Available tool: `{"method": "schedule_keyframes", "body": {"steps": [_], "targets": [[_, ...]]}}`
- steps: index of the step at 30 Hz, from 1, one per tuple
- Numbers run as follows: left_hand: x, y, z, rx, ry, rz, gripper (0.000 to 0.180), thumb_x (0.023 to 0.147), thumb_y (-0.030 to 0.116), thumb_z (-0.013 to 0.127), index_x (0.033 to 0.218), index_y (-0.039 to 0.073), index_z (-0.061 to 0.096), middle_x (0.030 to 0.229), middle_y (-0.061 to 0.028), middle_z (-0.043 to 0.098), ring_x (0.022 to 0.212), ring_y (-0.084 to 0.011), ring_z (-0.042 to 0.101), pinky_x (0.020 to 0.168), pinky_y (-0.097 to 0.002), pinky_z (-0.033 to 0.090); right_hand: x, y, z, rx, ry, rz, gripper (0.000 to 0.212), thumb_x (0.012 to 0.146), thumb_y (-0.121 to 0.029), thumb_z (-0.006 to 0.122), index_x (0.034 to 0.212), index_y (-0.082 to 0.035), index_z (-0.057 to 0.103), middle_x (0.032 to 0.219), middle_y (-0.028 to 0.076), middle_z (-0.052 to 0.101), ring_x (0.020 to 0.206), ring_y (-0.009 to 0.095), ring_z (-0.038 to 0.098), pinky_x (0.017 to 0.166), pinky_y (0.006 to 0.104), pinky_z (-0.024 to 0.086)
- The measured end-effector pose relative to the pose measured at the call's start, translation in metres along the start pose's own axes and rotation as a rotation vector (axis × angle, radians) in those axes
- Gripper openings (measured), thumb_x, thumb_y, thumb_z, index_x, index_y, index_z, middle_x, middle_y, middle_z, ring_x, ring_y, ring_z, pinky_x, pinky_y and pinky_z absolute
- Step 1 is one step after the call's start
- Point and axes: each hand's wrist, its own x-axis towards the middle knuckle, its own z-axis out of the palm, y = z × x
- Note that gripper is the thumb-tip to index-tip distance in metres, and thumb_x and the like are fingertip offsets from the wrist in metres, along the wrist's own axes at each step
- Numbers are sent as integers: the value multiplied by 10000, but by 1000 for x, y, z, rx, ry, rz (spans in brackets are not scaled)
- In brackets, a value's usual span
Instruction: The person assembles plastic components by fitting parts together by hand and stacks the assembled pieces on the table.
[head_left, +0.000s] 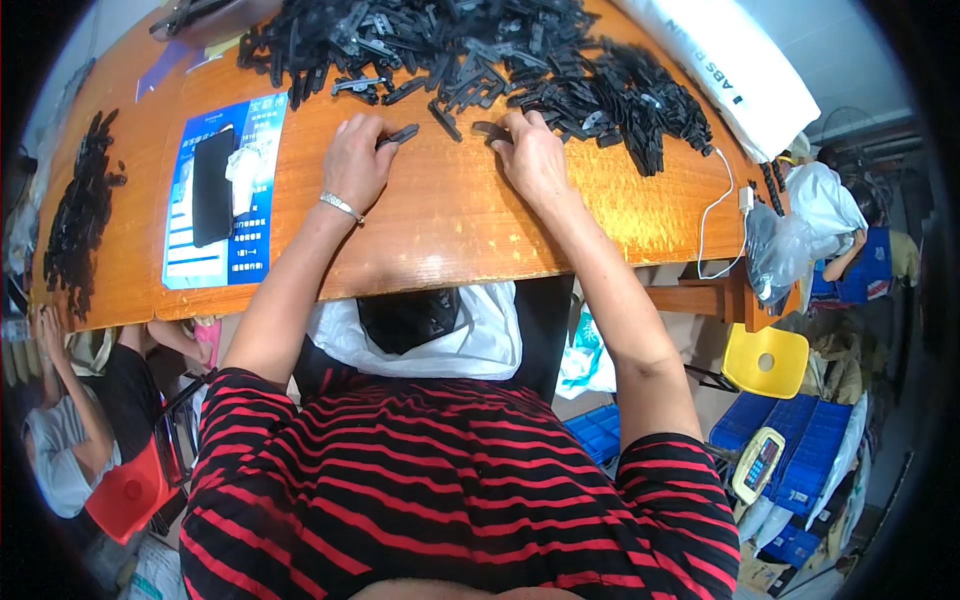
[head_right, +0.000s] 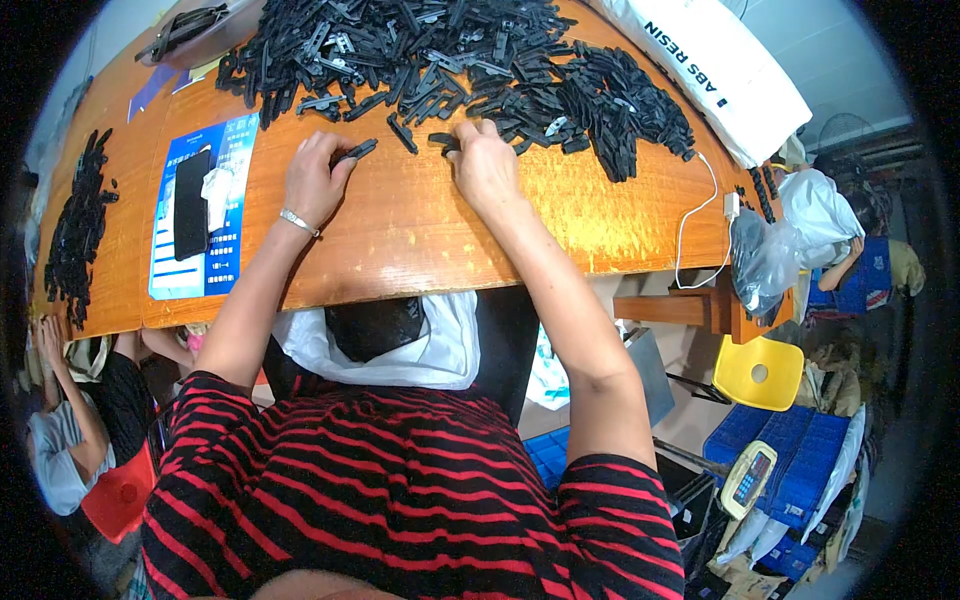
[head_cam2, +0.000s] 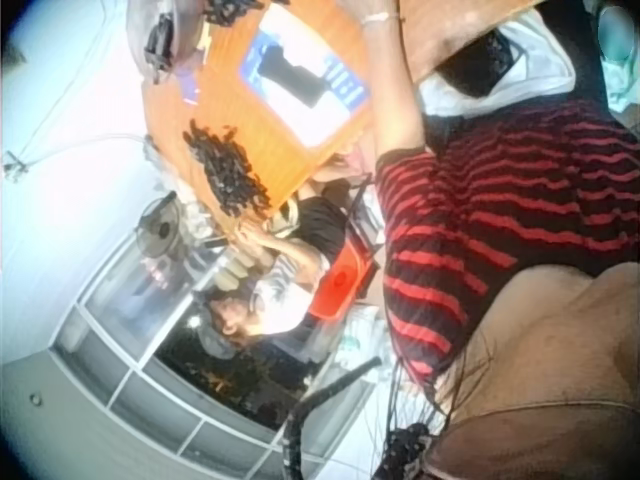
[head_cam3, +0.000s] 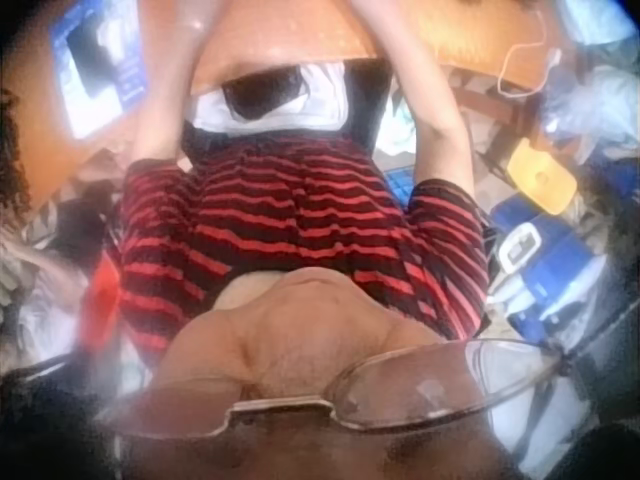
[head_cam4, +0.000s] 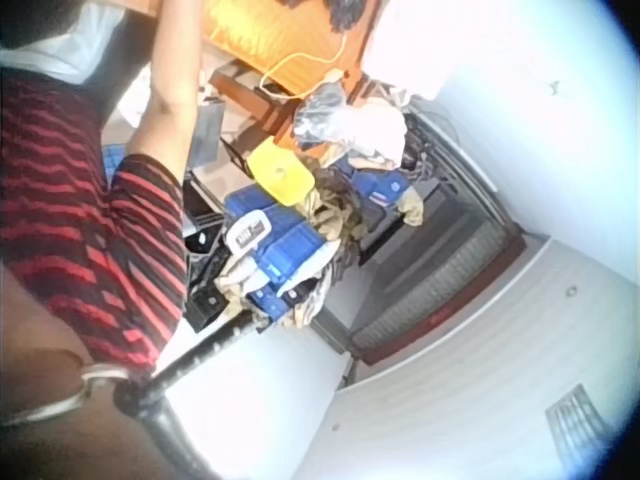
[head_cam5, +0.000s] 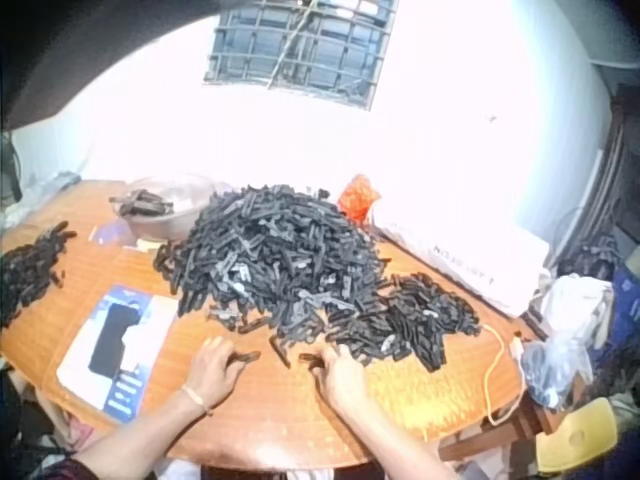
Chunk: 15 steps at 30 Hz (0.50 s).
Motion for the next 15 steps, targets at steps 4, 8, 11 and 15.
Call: {"method": "schedule_keyframes", "body": {"steps": [4, 8, 11, 15], "targets": [[-9, 9, -6, -6, -22, -7, 192, 850, 80, 760, 1031, 56, 700, 956, -123, 659, 939, -342, 629, 839, -439, 508, -9, 1, 1, 56, 125, 3, 246, 840, -115, 798, 1031, -23, 671, 1042, 244, 646, 902, 443, 689, 793, 508, 569], [-16, 10, -4, -14, 18, -6, 155, 836, 105, 779, 971, 65, 714, 939, -116, 661, 933, -334, 634, 823, -439, 512, -25, -24, -1, 57, 50, -50, 191, 857, -159, 792, 909, -12, 683, 961, 220, 663, 829, 436, 690, 763, 506, 563], [-18, 13, -5, 22, -7, -23, 143, 827, 133, 793, 938, 79, 722, 926, -108, 663, 939, -326, 632, 819, -441, 512, -39, -50, 6, 122, -72, -160, 210, 866, -200, 788, 913, -20, 689, 969, 216, 669, 839, 424, 695, 761, 495, 564], [-20, 18, -10, -58, -92, -181, 145, 859, 164, 788, 943, 64, 727, 897, -113, 691, 857, -297, 660, 760, -411, 530, -43, -68, 10, 112, -152, -144, 225, 865, -220, 788, 941, -25, 704, 993, 211, 674, 873, 416, 696, 771, 488, 565]]}}
